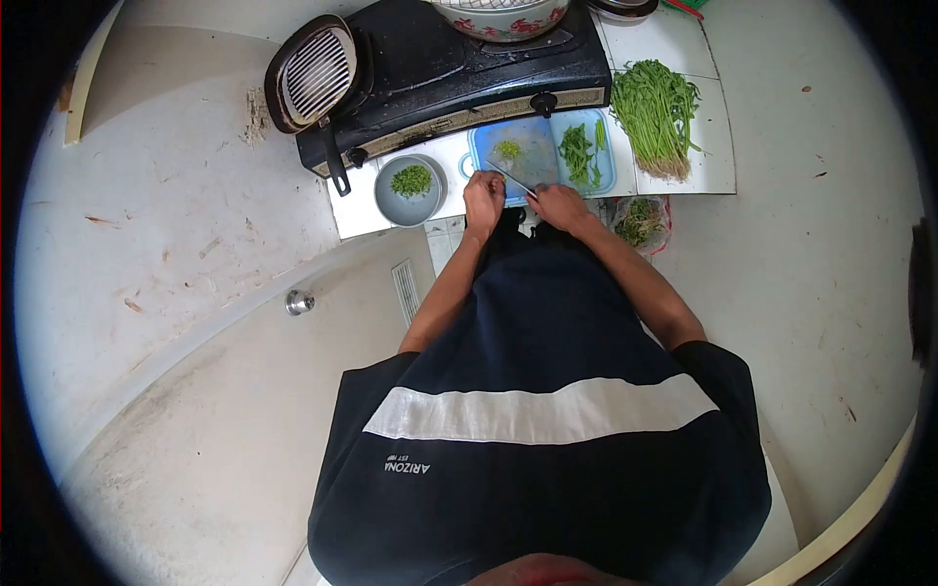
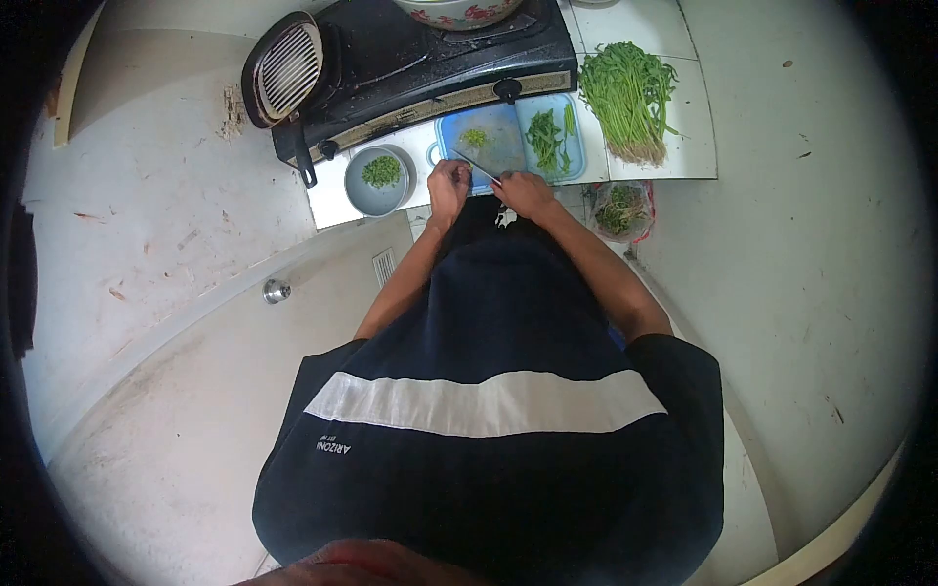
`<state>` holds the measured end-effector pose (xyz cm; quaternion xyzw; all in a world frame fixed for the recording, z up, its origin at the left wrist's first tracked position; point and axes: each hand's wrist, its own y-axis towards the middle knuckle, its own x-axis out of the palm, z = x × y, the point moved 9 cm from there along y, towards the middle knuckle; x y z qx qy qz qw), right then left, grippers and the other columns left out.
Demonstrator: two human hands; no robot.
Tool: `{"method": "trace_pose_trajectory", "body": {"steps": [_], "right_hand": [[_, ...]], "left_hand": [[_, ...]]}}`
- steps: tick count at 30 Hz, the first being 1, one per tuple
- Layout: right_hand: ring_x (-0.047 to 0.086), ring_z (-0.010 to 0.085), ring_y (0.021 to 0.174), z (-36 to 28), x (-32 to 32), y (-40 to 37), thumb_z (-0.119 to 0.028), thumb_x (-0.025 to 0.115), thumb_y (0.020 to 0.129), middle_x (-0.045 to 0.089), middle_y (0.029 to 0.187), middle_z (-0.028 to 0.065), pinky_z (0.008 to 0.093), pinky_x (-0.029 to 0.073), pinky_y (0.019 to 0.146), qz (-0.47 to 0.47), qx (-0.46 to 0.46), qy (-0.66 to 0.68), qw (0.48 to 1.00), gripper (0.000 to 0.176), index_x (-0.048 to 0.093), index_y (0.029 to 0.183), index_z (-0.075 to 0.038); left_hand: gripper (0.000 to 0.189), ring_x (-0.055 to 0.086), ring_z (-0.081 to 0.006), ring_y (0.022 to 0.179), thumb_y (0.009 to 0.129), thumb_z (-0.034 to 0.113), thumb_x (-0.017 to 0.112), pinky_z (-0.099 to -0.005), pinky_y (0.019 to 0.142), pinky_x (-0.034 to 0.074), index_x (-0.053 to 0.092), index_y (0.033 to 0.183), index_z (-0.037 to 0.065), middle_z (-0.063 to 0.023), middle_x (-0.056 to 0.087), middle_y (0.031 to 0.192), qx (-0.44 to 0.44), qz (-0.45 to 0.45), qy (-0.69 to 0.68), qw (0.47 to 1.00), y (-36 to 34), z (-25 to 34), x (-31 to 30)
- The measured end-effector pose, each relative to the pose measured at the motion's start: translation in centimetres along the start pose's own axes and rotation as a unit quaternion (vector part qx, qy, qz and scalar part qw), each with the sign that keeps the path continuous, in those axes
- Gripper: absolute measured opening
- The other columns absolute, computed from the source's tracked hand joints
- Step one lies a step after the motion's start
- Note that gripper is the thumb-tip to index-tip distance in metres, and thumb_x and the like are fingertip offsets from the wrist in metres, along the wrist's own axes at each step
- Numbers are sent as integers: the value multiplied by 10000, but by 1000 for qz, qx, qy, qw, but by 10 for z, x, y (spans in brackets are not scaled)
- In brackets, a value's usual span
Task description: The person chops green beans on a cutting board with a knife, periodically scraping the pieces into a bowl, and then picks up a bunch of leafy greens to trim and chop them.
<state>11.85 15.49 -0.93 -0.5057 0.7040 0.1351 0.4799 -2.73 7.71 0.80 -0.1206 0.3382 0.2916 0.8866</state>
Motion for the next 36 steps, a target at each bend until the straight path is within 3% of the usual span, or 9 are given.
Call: {"method": "trace_pose_trajectory", "body": {"steps": [11, 14, 18, 20, 30, 32, 36], "right_hand": [[723, 414, 855, 1, 12, 3, -423, 522, 1027, 723, 898, 236, 511, 579, 779, -33, -5, -6, 999, 460, 693, 962, -2], [719, 423, 801, -7, 4, 9, -419, 541, 1017, 713, 809, 228, 516, 582, 767, 14, -22, -3, 1000, 457, 694, 935, 4], [722, 417, 806, -3, 2, 1, -413, 541, 1018, 715, 818, 225, 508, 585, 768, 2, -30, -7, 1000, 452, 698, 940, 4], [725, 402, 886, 3, 4, -7, -390, 525, 1023, 729, 943, 219, 504, 581, 794, -46, 10, -4, 999, 439, 715, 951, -1], [721, 414, 801, -3, 0, 3, -406, 545, 1013, 718, 845, 235, 512, 580, 749, 5, -23, 2, 1000, 447, 705, 925, 1], [716, 416, 807, 7, 2, -1, -413, 543, 1014, 713, 842, 241, 513, 578, 760, -6, -4, 11, 1000, 458, 704, 932, 7], [712, 422, 824, 13, -1, 7, -421, 541, 1016, 710, 833, 246, 515, 574, 769, -11, 24, 3, 1000, 461, 703, 947, 4]], "left_hand": [[117, 699, -310, 758, 881, 46, 659, -389, 717, 551, 731, 924, -35, -185, 669, 850, 14, 14, -41, 999, -1, 8, -5], [94, 654, -327, 709, 838, -25, 645, -396, 677, 526, 720, 892, -39, -184, 630, 812, 29, 30, -38, 998, 0, 10, -6], [94, 656, -321, 708, 832, -28, 651, -395, 675, 526, 723, 893, -41, -183, 631, 809, 21, 34, -43, 998, 0, 8, -6], [98, 658, -324, 711, 837, -19, 653, -399, 675, 526, 728, 898, -36, -183, 631, 809, 9, 24, -36, 999, -1, 9, -6], [100, 659, -306, 704, 853, 13, 669, -386, 681, 529, 746, 912, -12, -172, 646, 821, 21, 26, -20, 999, 0, 7, -5], [103, 665, -302, 706, 862, 26, 669, -391, 685, 534, 749, 917, -8, -176, 656, 822, -16, 7, -25, 1000, 0, 4, -3], [95, 667, -302, 704, 860, 30, 679, -389, 678, 534, 749, 913, -7, -183, 661, 813, 1, 11, -27, 1000, 1, 3, -3]]}}
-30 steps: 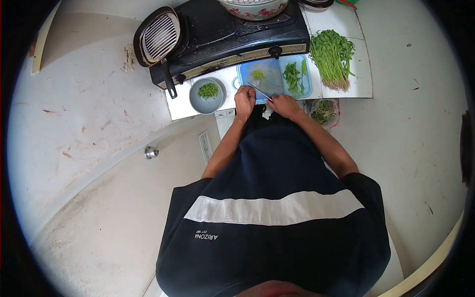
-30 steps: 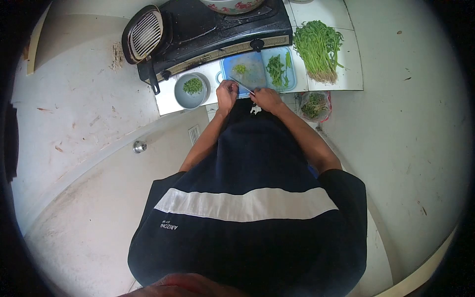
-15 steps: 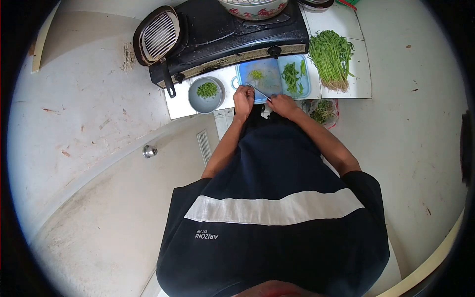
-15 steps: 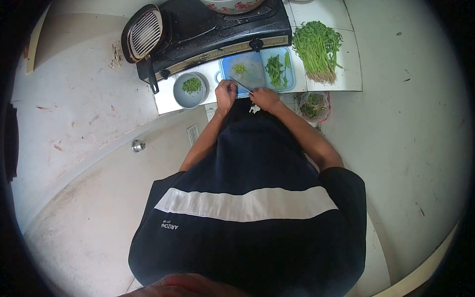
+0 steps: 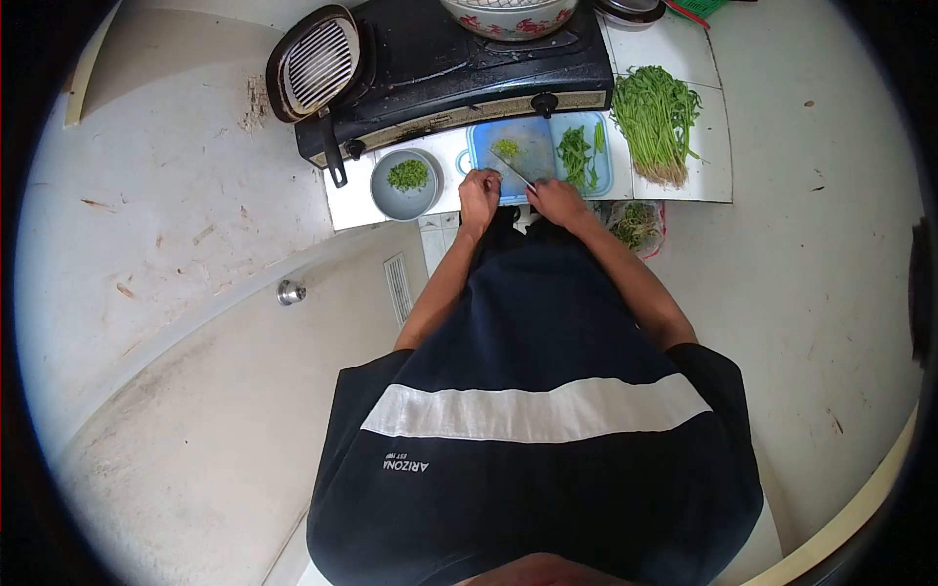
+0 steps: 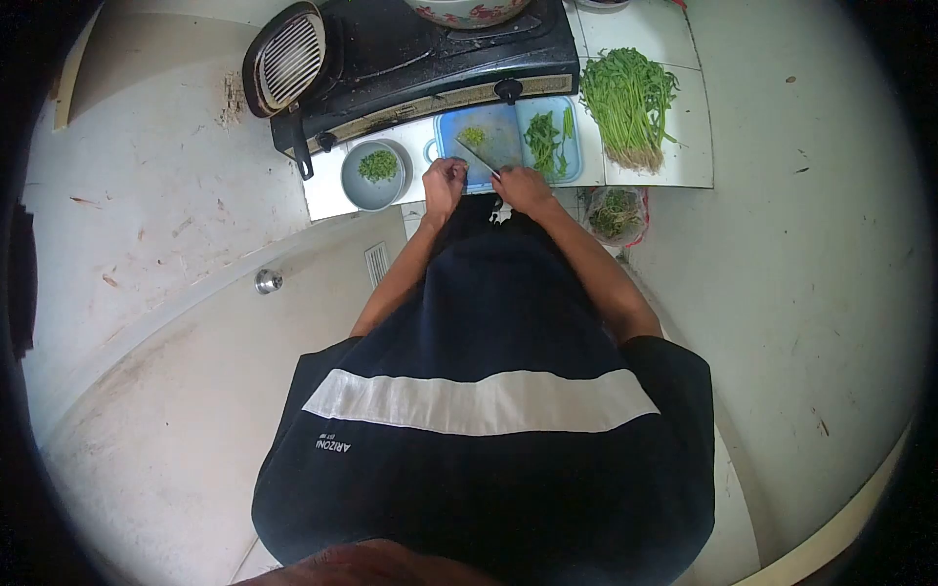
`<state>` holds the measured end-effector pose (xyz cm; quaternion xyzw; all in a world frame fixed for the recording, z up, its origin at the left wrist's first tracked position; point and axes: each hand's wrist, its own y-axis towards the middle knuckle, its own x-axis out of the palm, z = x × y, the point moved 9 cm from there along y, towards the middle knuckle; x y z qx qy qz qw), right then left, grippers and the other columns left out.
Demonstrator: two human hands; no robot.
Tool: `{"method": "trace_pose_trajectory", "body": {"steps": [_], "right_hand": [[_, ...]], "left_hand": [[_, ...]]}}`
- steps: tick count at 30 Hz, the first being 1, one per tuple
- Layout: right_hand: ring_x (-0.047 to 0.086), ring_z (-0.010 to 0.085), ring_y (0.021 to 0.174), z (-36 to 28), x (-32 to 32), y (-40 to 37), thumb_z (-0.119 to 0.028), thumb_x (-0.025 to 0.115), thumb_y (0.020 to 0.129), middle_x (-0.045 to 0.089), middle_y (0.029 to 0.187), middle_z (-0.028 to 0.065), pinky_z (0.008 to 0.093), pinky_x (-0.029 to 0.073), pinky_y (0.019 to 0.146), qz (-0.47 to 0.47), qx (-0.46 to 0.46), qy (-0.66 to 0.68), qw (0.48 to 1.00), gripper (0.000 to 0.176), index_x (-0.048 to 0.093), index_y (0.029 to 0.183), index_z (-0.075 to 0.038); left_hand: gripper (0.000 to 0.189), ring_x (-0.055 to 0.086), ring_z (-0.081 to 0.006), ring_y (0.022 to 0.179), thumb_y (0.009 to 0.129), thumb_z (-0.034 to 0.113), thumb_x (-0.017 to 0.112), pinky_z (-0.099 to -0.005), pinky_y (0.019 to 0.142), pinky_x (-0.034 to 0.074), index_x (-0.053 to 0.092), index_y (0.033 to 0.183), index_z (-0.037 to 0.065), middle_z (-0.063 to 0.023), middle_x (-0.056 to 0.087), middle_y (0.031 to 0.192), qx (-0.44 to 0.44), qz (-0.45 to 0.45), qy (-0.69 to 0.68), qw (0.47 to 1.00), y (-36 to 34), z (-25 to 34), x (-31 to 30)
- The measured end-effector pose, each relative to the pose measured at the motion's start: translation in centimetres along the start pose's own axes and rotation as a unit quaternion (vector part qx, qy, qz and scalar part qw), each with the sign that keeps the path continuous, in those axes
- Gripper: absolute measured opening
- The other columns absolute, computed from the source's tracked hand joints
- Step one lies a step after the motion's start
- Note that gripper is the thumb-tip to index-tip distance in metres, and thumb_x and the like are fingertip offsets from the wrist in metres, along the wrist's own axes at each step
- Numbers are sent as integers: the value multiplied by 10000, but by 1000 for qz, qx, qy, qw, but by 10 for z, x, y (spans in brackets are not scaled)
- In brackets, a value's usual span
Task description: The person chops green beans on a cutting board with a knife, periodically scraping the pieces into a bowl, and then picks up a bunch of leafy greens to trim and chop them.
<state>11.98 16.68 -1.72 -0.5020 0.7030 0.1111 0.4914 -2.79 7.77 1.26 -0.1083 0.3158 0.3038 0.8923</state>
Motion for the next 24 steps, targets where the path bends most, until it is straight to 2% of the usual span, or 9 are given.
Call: {"method": "trace_pose_trajectory", "body": {"steps": [6, 21, 24], "right_hand": [[708, 430, 832, -13, -1, -4, -430, 537, 1018, 707, 826, 251, 518, 570, 772, -23, -34, 18, 999, 461, 701, 959, -3], [718, 418, 831, -19, 2, 3, -427, 534, 1019, 712, 813, 227, 515, 575, 762, 11, -54, 13, 998, 454, 697, 959, -7], [718, 419, 848, -14, 3, -3, -421, 528, 1021, 714, 836, 230, 511, 575, 765, -16, -48, 13, 999, 459, 702, 960, -1]], "left_hand": [[83, 676, -308, 700, 847, 42, 701, -388, 677, 543, 742, 892, -14, -195, 662, 801, -30, 12, -17, 999, -1, -12, 3], [84, 673, -316, 726, 827, -2, 671, -390, 688, 533, 730, 871, -43, -185, 655, 813, 18, 24, -17, 999, -1, 2, -3], [97, 674, -312, 726, 851, -2, 656, -388, 690, 536, 732, 894, -46, -181, 660, 831, -10, 7, -18, 1000, -1, -1, -1]]}}
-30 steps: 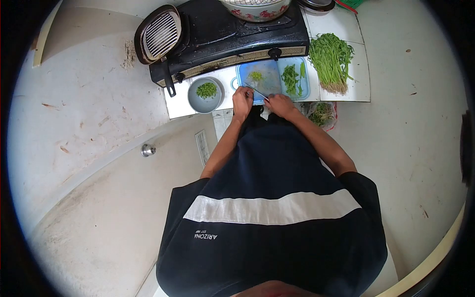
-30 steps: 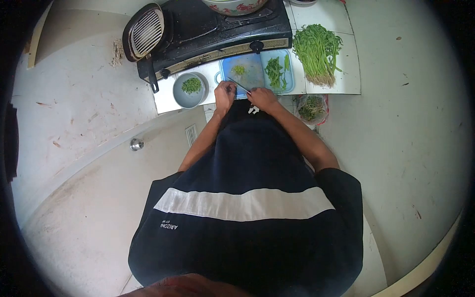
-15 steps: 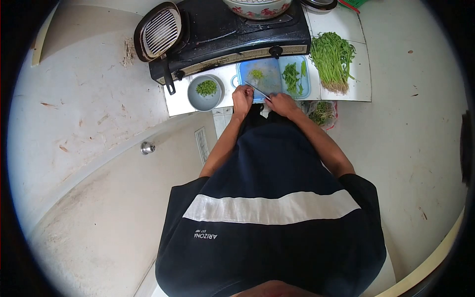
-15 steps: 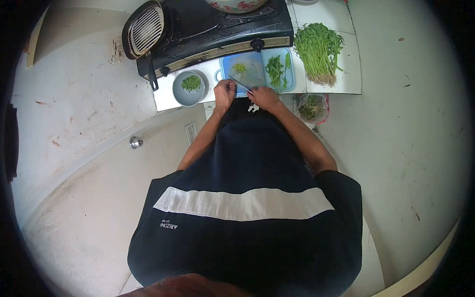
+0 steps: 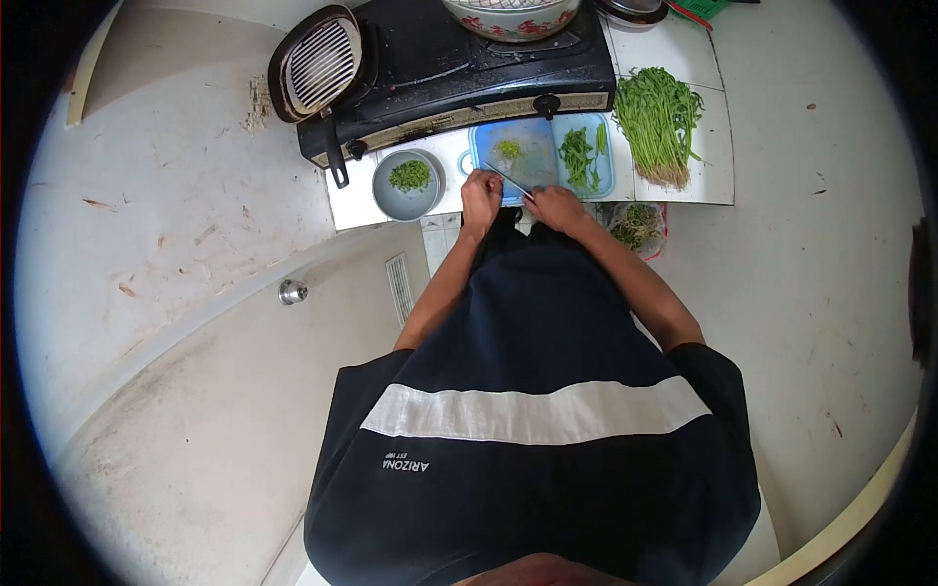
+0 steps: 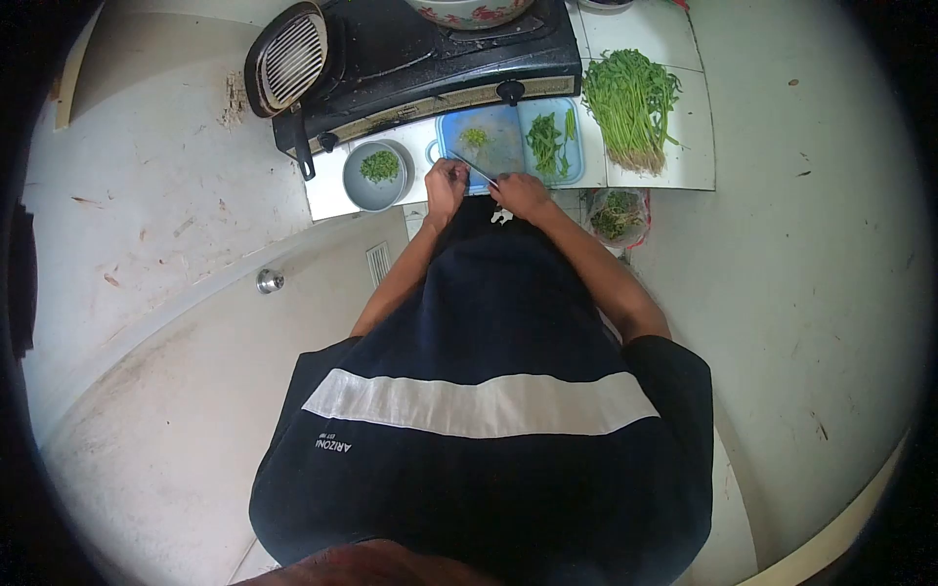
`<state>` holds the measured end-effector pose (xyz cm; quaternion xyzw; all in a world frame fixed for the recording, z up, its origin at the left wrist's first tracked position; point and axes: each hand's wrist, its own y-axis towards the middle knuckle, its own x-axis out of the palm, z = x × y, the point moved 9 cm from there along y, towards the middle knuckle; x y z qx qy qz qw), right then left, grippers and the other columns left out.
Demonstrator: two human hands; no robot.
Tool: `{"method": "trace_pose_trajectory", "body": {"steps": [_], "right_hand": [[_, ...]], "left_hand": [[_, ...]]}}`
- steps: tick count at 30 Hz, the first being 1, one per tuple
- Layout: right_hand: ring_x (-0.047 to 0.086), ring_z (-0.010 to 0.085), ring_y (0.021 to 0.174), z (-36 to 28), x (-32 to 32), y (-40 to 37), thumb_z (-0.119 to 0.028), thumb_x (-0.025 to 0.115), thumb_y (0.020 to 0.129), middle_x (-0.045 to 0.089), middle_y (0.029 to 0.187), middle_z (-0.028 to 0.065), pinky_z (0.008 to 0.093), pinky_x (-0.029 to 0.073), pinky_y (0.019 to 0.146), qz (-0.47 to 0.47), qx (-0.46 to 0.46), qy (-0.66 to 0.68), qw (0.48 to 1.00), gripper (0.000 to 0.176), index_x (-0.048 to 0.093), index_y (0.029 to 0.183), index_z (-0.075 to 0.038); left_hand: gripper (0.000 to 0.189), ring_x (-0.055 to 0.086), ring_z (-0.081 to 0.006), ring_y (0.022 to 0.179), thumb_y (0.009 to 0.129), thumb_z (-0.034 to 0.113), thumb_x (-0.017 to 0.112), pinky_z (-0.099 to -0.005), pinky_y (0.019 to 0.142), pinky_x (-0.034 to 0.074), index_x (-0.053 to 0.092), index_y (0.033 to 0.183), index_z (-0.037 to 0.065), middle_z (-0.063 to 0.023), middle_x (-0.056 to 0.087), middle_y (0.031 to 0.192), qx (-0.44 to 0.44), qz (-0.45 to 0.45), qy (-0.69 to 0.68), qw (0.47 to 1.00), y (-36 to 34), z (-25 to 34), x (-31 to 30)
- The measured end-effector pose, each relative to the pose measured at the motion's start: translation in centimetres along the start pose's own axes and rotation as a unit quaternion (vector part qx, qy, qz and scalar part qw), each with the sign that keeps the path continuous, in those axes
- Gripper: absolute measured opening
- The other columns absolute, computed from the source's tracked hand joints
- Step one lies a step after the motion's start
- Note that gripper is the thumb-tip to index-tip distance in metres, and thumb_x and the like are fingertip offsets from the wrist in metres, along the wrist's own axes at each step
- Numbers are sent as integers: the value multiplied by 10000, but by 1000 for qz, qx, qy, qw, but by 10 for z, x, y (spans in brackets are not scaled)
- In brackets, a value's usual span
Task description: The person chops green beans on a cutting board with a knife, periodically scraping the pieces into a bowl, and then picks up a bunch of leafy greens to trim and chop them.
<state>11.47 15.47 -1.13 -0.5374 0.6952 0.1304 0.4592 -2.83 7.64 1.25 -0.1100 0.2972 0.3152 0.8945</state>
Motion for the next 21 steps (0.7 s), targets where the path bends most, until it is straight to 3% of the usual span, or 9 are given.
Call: {"method": "trace_pose_trajectory", "body": {"steps": [12, 21], "right_hand": [[714, 419, 851, -6, 2, 5, -414, 538, 1016, 718, 869, 231, 509, 571, 792, 15, -1, -22, 1000, 447, 707, 947, -6], [719, 407, 835, -1, -1, 9, -418, 547, 1008, 727, 875, 217, 504, 575, 768, 1, 14, -21, 1000, 451, 708, 909, -8]], "left_hand": [[75, 660, -338, 697, 853, 17, 656, -408, 666, 530, 712, 843, -32, -186, 647, 801, -1, 16, 18, 1000, -2, -1, 1], [91, 654, -336, 701, 854, 23, 662, -417, 667, 525, 736, 887, -18, -190, 635, 777, 2, 17, 11, 1000, -2, -7, 2]]}}
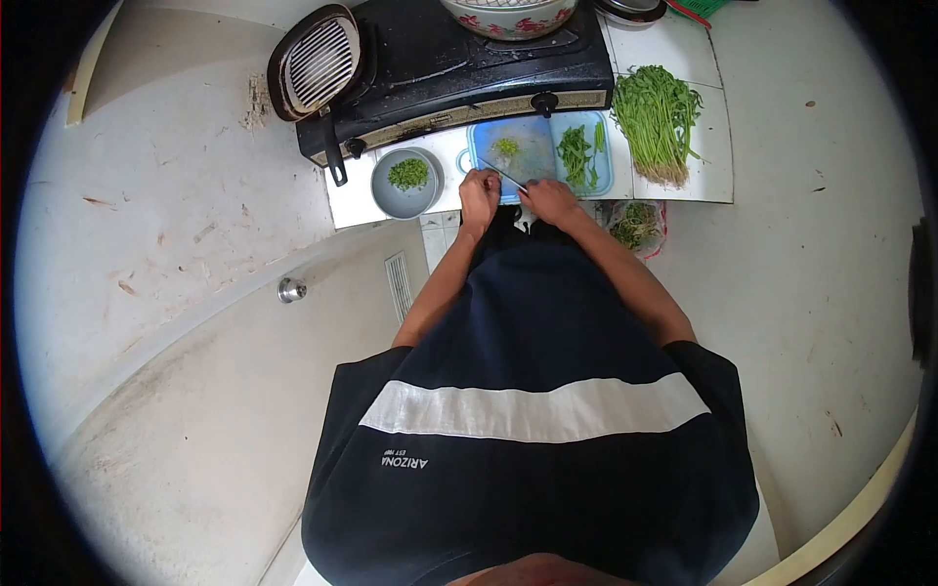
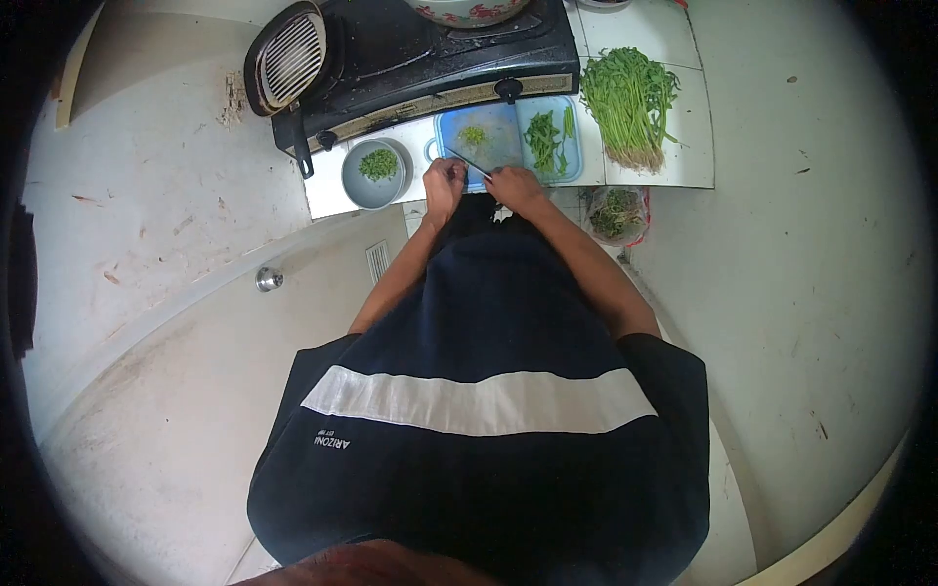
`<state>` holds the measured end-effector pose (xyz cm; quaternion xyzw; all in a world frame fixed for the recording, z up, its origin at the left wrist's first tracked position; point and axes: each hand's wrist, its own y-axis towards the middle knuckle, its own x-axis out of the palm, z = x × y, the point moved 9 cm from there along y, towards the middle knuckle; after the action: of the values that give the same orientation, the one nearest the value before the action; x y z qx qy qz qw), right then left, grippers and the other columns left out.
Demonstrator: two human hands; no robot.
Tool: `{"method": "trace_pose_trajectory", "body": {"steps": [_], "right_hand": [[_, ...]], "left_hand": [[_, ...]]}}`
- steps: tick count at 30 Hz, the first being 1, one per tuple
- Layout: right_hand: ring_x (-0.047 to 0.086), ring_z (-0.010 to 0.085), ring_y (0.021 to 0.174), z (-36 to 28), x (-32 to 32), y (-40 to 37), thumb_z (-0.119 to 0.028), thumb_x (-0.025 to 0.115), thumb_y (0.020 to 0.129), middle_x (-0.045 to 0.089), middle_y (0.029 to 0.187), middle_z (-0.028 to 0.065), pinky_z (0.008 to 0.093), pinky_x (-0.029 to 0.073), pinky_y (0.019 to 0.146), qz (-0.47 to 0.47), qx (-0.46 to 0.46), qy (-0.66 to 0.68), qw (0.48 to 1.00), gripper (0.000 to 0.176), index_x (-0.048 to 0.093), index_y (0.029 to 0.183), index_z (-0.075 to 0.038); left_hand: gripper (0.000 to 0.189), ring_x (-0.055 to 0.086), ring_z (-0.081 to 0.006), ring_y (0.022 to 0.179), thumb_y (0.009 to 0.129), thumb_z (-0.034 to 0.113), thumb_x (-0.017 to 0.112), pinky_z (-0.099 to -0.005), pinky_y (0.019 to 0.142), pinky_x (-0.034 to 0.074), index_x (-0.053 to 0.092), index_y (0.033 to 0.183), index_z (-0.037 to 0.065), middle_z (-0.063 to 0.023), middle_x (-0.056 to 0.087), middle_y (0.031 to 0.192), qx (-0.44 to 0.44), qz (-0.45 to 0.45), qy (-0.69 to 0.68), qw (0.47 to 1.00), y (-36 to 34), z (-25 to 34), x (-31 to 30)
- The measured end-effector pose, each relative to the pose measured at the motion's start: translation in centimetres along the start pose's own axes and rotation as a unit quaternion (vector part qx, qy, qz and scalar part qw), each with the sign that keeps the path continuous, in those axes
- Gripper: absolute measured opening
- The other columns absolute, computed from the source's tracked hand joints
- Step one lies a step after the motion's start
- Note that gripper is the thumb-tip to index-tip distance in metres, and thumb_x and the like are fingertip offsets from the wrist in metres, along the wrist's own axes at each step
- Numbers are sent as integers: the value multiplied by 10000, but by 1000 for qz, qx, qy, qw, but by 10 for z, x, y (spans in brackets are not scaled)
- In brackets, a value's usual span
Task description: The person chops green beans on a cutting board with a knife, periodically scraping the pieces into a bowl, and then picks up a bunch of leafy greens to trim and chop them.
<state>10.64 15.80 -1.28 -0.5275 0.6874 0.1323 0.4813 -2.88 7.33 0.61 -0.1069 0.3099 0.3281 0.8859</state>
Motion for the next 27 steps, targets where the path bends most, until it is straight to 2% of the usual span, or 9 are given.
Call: {"method": "trace_pose_trajectory", "body": {"steps": [3, 5, 15, 17, 27], "right_hand": [[721, 400, 823, -5, 2, 3, -420, 546, 1007, 728, 864, 209, 505, 577, 762, 29, -7, -13, 999, 450, 709, 900, -15], [733, 377, 843, -2, 2, -4, -391, 558, 1004, 735, 878, 201, 484, 583, 782, 15, -11, -26, 999, 412, 727, 958, -18], [720, 401, 802, 8, 0, -14, -420, 541, 1018, 714, 824, 232, 508, 575, 751, 29, 16, 0, 999, 446, 695, 931, -10], [727, 384, 823, 4, 3, -14, -413, 539, 1018, 727, 850, 206, 498, 579, 756, 6, 6, -11, 1000, 440, 712, 945, -15], [722, 397, 861, -2, 8, -5, -407, 530, 1021, 728, 885, 213, 501, 576, 788, 2, 11, -12, 1000, 436, 707, 973, -11]], "left_hand": [[95, 652, -329, 708, 848, 12, 662, -410, 666, 525, 735, 896, -23, -188, 631, 789, 21, -1, 19, 1000, 0, 6, -1], [95, 651, -324, 709, 844, 5, 662, -405, 664, 524, 734, 899, -24, -187, 628, 797, 16, 2, 11, 1000, -1, 6, -2], [94, 656, -307, 704, 836, -19, 665, -379, 663, 528, 725, 905, -37, -176, 626, 816, 18, 6, -3, 1000, -3, 12, -5], [93, 657, -306, 705, 837, -18, 664, -379, 662, 527, 725, 904, -38, -175, 627, 817, 20, 4, 1, 1000, -2, 10, -4], [87, 653, -311, 705, 833, -14, 664, -390, 671, 524, 726, 885, -48, -179, 628, 810, 22, 10, -22, 999, -2, 9, -5]]}}
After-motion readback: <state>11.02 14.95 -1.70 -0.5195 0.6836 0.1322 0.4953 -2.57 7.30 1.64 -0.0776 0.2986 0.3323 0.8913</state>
